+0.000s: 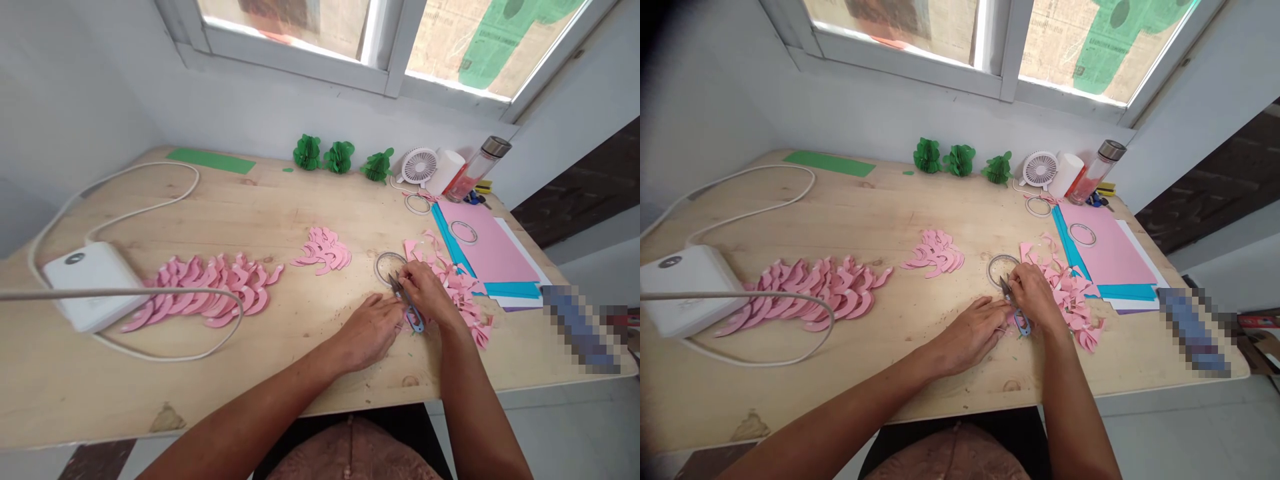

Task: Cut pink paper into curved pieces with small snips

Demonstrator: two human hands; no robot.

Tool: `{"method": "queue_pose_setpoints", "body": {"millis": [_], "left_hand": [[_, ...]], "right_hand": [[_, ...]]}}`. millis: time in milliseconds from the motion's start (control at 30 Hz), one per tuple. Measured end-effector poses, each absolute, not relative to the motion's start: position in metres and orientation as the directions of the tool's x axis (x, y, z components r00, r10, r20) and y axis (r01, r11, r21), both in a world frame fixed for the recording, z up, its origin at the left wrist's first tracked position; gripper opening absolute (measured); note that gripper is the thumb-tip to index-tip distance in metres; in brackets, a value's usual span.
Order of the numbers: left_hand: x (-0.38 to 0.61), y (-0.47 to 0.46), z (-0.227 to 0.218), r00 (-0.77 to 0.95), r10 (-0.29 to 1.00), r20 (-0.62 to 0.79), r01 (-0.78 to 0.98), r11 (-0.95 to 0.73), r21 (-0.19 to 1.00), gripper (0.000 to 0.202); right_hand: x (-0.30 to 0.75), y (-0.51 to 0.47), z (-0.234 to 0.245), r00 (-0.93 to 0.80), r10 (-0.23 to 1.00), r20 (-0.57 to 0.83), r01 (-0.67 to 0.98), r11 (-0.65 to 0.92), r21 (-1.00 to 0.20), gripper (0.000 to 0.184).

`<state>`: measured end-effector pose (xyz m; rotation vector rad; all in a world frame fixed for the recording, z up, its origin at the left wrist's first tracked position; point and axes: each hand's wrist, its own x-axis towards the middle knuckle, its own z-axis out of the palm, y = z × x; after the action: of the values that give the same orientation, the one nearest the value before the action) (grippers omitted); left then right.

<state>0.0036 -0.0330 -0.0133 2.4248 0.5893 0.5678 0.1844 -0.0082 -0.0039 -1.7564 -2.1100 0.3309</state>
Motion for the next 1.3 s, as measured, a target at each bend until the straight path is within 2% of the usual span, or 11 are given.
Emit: {"method": "queue_pose_setpoints", "body": {"millis": [100,233,433,567,667,800,900,967,1167,1300], "left_hand": [[0.004,-0.034,-0.014,0.809,0.529,0.256,0.291,-0.739,0.608,0.024],[0.004,-0.034,-0.014,0.815,0.521,0.254,0.289,-0.744,0.602,0.021],[0.003,-0.033,-0.013,0.81,0.521,0.269,0.267,-0.737,0.621,0.018],[0.002,-0.033,-0.013,0.786,0.556,0.269,0.236,-0.673,0.701,0.014],[0.0,-0.03,-0.015,0.714,0.652,0.255,0.191,-0.532,0.825,0.013],[-0.002,-0.024,-0.014,0.553,0.826,0.109,0.044,-0.16,0.986,0.011],[-0.005,-0.018,-0.012,0.447,0.888,-0.103,-0.107,0.167,0.98,0.016],[-0.008,-0.013,-0.011,0.408,0.892,-0.193,-0.201,0.295,0.934,0.018],[-0.013,-0.005,-0.011,0.32,0.916,-0.244,-0.371,0.358,0.857,0.022],[-0.015,-0.003,-0.007,0.292,0.919,-0.264,-0.448,0.376,0.811,0.021]], "right_hand": [[0.186,-0.007,-0.004,-0.164,0.972,0.166,0.868,0.222,-0.443,0.01],[0.186,-0.008,-0.001,-0.033,0.98,0.194,0.834,0.134,-0.536,0.008],[0.18,-0.009,0.0,0.099,0.99,0.103,0.705,0.003,-0.709,0.012],[0.177,-0.009,0.002,0.138,0.987,0.085,0.648,-0.025,-0.761,0.014],[0.176,-0.009,0.002,0.15,0.987,0.057,0.603,-0.046,-0.797,0.014],[0.176,-0.009,0.002,0.149,0.988,0.039,0.579,-0.055,-0.813,0.015],[0.175,-0.009,0.004,0.145,0.989,0.026,0.543,-0.057,-0.838,0.015],[0.172,-0.01,0.006,0.143,0.99,-0.003,0.482,-0.072,-0.873,0.016],[0.162,-0.014,0.009,0.079,0.991,-0.104,0.208,-0.118,-0.971,0.019],[0.154,-0.016,0.01,0.062,0.992,-0.111,0.139,-0.119,-0.983,0.021]]}}
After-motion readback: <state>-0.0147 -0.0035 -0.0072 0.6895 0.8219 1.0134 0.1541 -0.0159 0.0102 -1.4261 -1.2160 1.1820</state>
